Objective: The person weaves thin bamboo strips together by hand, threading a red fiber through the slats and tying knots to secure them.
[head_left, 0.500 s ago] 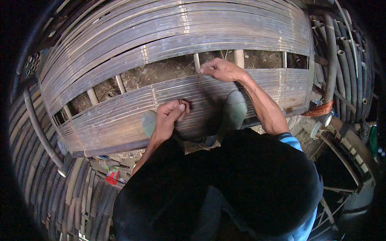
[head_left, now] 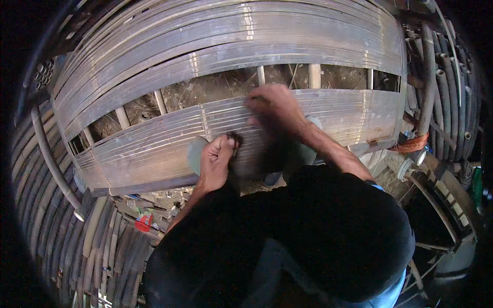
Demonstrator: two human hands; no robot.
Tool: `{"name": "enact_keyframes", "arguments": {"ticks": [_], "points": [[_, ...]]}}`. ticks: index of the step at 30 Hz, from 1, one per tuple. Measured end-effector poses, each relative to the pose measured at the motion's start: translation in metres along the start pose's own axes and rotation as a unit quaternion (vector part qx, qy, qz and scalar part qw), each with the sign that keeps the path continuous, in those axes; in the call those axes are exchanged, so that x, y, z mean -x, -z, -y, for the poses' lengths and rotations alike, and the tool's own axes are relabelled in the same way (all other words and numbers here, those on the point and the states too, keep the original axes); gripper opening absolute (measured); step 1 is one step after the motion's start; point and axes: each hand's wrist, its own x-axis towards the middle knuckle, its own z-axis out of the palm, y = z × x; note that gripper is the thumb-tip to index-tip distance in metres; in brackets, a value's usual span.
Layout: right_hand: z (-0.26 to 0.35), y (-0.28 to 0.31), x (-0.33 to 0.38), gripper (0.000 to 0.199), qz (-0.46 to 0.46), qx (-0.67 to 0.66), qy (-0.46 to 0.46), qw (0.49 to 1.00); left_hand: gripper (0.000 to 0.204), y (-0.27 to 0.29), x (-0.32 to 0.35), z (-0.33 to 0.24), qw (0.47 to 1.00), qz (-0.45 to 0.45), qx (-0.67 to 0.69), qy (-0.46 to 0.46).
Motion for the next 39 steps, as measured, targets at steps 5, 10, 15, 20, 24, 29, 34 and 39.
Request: {"name": "enact_keyframes", "arguments": {"ticks": [5, 10, 15, 20, 24, 29, 34, 39], "points": [[0.019, -0.016, 0.002, 0.039, 0.157, 0.072, 0.093, 0.981, 0.029, -0.007, -0.003, -0.001, 1.000, -0.001, -0.011, -0.025], [0.024, -0.047, -0.001, 0.027, 0.316, 0.125, -0.039, 0.940, 0.026, 0.016, -0.002, 0.005, 1.000, 0.030, -0.004, -0.004], [0.031, -0.032, 0.000, 0.021, 0.182, -0.081, -0.080, 0.977, 0.023, 0.055, -0.017, 0.009, 0.995, -0.026, 0.091, 0.024], [0.040, -0.024, 0.004, 0.023, 0.514, 0.236, 0.200, 0.800, 0.023, 0.161, -0.019, -0.013, 0.754, -0.389, -0.443, -0.288], [0.024, -0.039, -0.022, 0.021, 0.354, 0.025, 0.202, 0.913, 0.027, 0.195, -0.012, -0.002, 0.664, -0.400, -0.549, -0.312], [0.100, -0.050, -0.156, 0.027, 0.179, -0.031, 0.060, 0.982, 0.009, 0.190, -0.008, -0.008, 0.729, -0.352, -0.528, -0.258], [0.095, -0.090, -0.169, 0.031, 0.275, -0.077, -0.159, 0.945, 0.015, 0.199, 0.034, -0.056, 0.886, -0.261, -0.376, -0.076], [0.094, -0.116, -0.155, 0.025, 0.225, -0.057, -0.192, 0.954, 0.021, 0.255, 0.092, -0.112, 0.929, -0.275, -0.245, -0.022]]}}
